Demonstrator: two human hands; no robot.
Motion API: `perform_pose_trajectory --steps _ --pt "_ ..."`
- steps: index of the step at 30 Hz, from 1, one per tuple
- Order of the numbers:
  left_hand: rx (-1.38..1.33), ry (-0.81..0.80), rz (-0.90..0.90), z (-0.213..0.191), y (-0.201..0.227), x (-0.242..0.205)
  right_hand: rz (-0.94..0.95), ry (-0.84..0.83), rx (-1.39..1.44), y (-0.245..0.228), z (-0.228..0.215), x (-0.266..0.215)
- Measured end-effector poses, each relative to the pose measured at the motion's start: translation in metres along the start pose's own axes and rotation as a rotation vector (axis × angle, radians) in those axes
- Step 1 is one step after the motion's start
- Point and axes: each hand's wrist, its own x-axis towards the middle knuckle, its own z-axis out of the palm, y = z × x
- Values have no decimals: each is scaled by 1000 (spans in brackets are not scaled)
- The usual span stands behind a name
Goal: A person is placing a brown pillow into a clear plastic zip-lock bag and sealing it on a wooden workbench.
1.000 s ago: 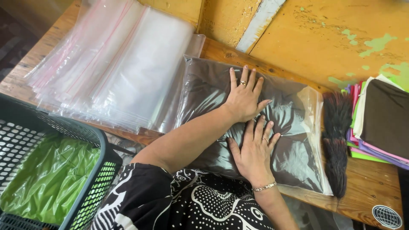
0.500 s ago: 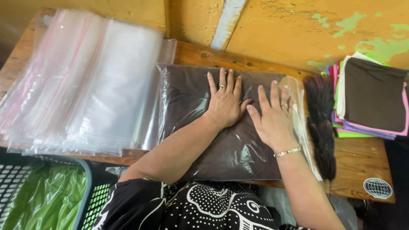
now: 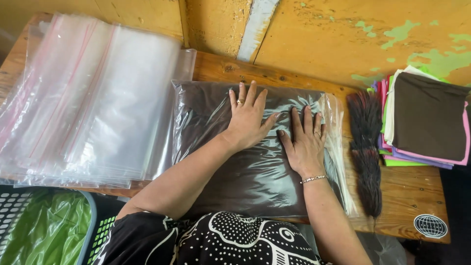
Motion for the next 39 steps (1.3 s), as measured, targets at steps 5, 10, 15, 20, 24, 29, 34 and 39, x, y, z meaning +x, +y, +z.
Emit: perform_pose_trajectory --steps 5,10,15,20,24,29,34,39 --pt "321 -160 161 -62 76 -39 -35 -1 -87 7 6 1" --pt "592 -249 153 -51 135 -27 8 -73 -98 -10 -8 -5" --pt "535 57 335 -47 178 25 -34 -20 -116 -10 2 8" --pt "112 244 157 68 159 115 -69 50 -135 4 16 0" --pt "57 308 125 76 120 127 -67 111 -141 15 24 6" --pt "-237 491 336 76 48 122 -22 59 -25 9 5 4" --pt "-251 70 76 82 28 140 -11 65 110 16 0 3" --pt "-5 -261 -59 93 33 148 81 232 519 46 -6 6"
